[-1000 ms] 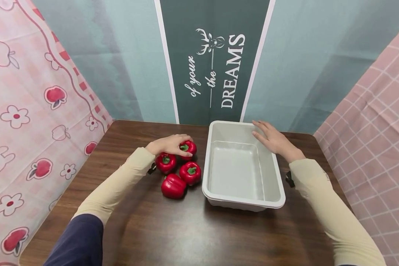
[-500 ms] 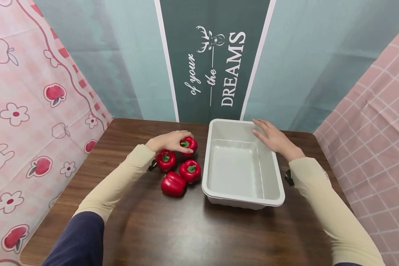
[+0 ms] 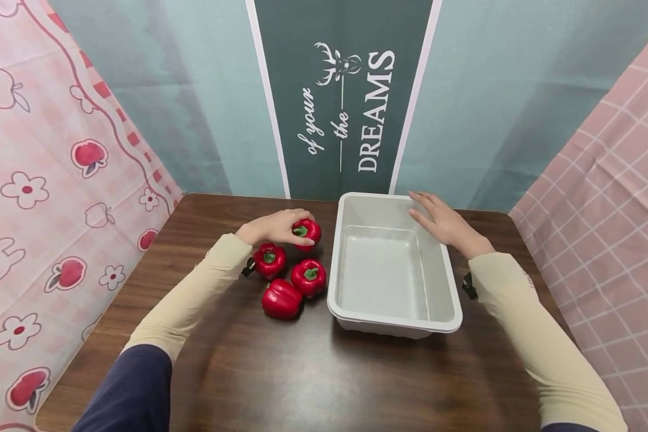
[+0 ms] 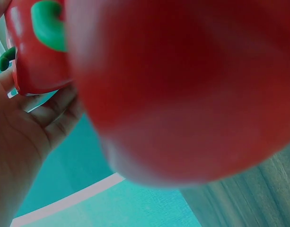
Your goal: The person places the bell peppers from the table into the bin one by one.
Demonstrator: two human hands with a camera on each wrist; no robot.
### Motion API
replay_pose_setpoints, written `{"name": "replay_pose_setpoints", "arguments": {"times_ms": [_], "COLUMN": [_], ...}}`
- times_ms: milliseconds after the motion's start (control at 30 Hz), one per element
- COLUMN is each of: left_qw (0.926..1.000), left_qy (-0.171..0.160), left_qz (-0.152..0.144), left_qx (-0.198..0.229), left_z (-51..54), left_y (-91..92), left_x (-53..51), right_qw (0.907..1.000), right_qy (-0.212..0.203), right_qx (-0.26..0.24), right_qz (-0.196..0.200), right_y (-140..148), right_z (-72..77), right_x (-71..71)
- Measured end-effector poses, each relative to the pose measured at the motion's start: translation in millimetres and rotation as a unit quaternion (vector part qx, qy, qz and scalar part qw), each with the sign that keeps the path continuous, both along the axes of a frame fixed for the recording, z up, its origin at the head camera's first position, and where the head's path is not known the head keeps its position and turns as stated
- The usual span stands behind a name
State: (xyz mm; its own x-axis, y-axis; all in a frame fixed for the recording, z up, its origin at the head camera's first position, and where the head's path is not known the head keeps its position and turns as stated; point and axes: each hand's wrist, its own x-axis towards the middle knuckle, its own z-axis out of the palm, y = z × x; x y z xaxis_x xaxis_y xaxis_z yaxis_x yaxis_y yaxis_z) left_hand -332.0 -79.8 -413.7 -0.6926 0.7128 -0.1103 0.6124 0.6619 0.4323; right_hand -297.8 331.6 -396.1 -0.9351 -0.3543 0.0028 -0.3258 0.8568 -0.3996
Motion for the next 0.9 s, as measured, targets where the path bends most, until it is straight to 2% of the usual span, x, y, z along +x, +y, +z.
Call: {"name": "replay_pose_setpoints", "arguments": {"times_ms": [267, 633, 900], "left_qw": [1.0000, 0.9990, 0.9991], "left_qy": [-0.002, -0.013, -0.006], "left_qz": [0.007, 0.019, 0.025], "left_qx": [0.001, 0.039, 0.032], "left_z": [4.7, 15.3, 18.9], "left_y": [-0.4, -3.6, -5.1], "left_x": [0.8, 0.1, 0.9], "right_qw": [1.0000, 1.0000, 0.9999], "right_qy": [0.002, -0.001, -0.006], "right_qx": [-0.003, -0.007, -0.007], "right_qz": [-0.002, -0.003, -0.006], "right_y": [0, 0, -1], "right_z": [0.5, 0.9, 1.2], "right_x": [1.6, 2.8, 3.8]}}
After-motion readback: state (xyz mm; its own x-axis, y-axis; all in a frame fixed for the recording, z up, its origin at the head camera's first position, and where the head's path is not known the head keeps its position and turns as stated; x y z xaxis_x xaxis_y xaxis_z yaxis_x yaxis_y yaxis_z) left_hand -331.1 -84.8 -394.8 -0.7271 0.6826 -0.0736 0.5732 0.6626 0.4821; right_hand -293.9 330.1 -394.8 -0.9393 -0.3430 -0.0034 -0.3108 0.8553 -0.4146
